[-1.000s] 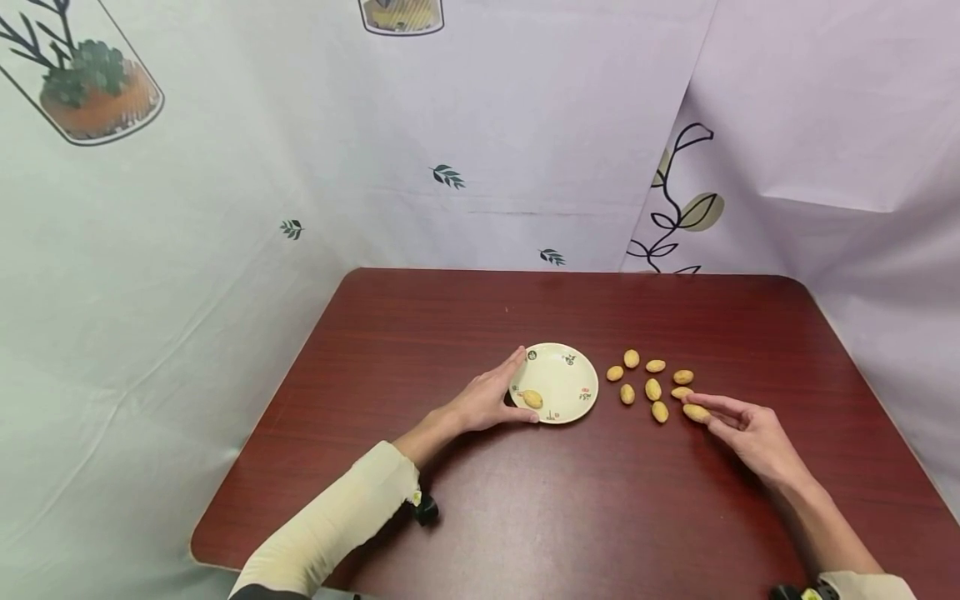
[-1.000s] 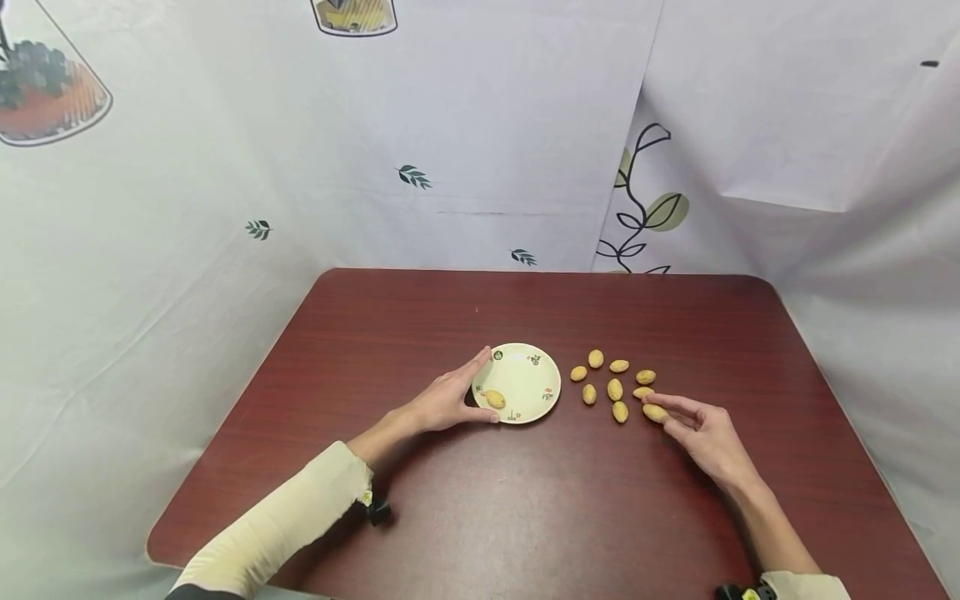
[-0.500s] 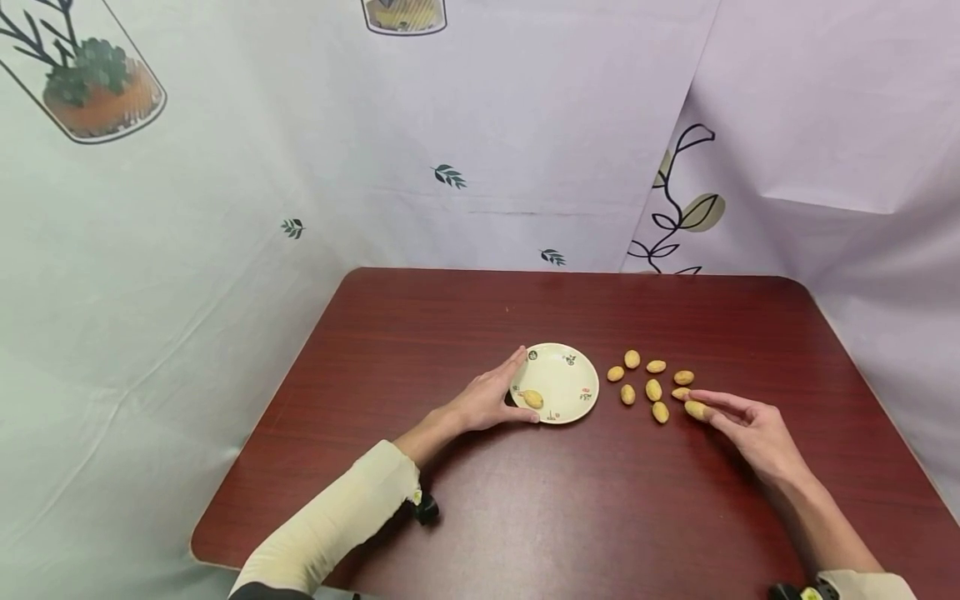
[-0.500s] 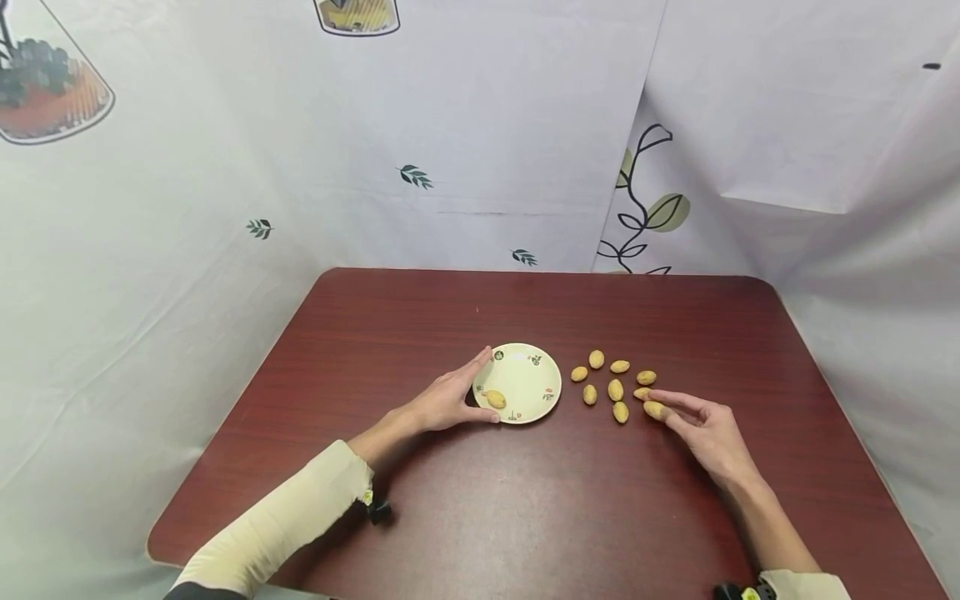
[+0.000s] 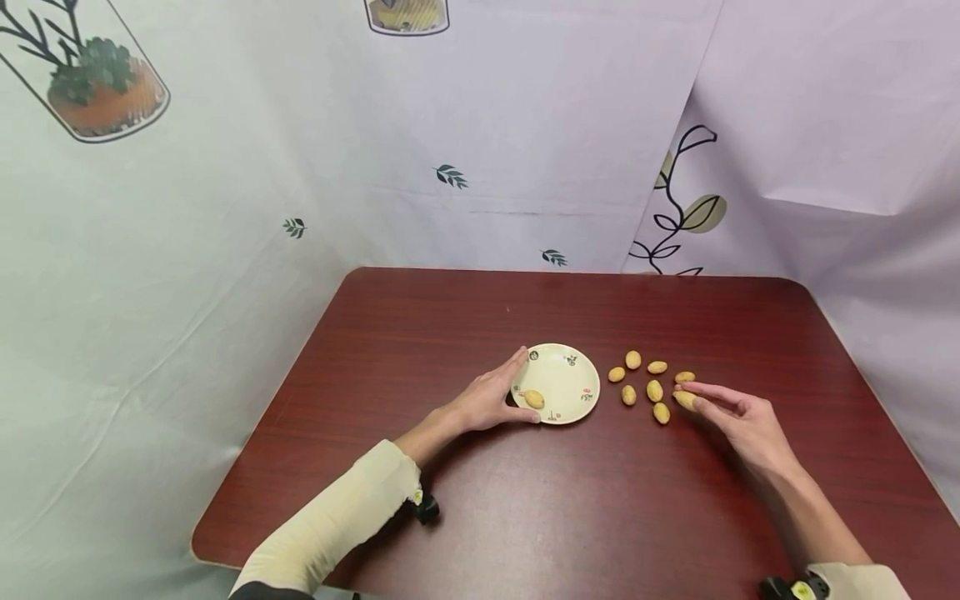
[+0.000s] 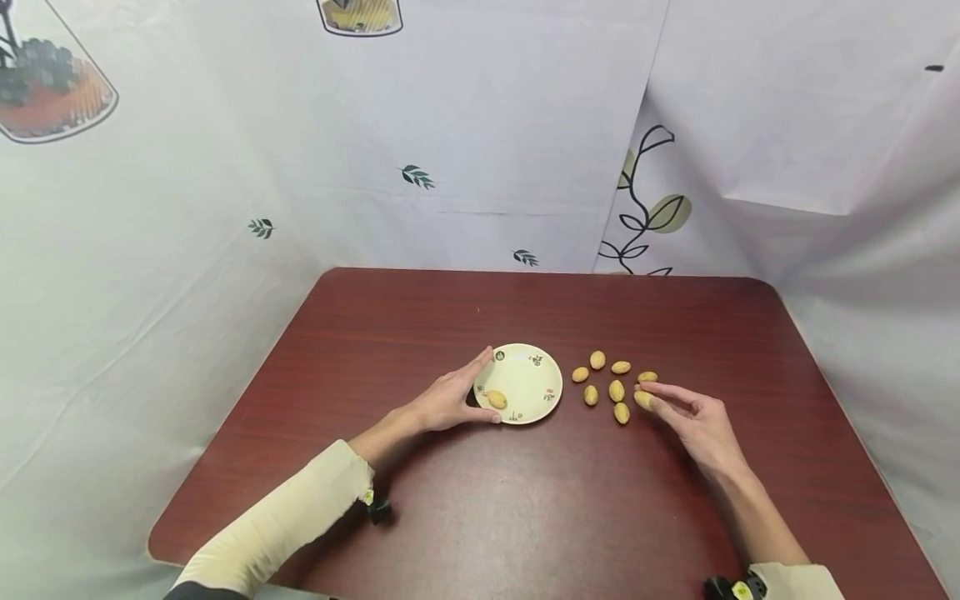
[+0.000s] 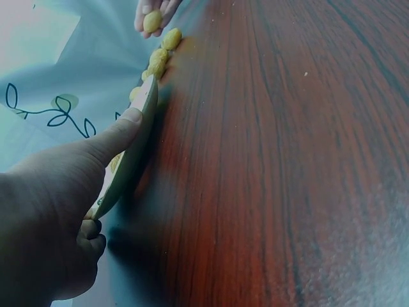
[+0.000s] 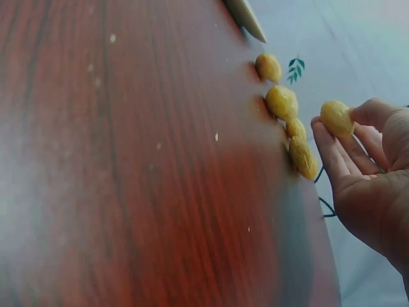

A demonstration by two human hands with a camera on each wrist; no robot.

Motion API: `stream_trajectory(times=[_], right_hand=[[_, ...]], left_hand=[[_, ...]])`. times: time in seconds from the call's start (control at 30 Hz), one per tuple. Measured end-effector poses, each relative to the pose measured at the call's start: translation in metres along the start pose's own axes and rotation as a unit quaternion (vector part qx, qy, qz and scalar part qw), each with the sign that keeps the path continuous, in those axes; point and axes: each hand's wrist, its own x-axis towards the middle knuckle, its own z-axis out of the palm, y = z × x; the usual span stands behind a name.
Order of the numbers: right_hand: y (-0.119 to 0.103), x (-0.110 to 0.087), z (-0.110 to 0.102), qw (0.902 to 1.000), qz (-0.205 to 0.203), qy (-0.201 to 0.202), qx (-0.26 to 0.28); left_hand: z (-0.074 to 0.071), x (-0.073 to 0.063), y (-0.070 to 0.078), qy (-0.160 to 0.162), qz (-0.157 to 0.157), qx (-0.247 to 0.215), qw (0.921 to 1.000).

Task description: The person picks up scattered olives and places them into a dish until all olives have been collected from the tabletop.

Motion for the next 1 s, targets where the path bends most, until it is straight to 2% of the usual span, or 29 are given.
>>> stream_trajectory(times=[0.23,0.33,0.47,0.7,0.93,1.0], right_hand=[[-0.007,0.005,0.01,0.9984,-0.004,0.013,0.055],[-0.01,0.007,0.015,0.9983,-0.009,0.017,0.055],[-0.013,0.012,0.019,0.9974,-0.02,0.006,0.068],[-0.019,0.02,0.03,0.9903,-0.03,-0.01,0.135],[-0.025,0.026,0.042,0.9943,-0.013,-0.011,0.106],[-0.027,0.028,0.045,0.9935,0.0,-0.011,0.113]], left_hand=[[0.0,0.0,0.0,-0.001,0.0,0.0,1.0],[0.0,0.0,-0.001,-0.002,-0.001,0.003,1.0],[0.0,0.0,0.0,-0.003,-0.001,0.006,1.0],[0.0,0.0,0.001,-0.001,0.0,0.006,1.0],[0.0,0.001,0.002,-0.004,0.003,0.005,1.0],[0.001,0.002,0.003,-0.004,0.005,0.005,1.0]])
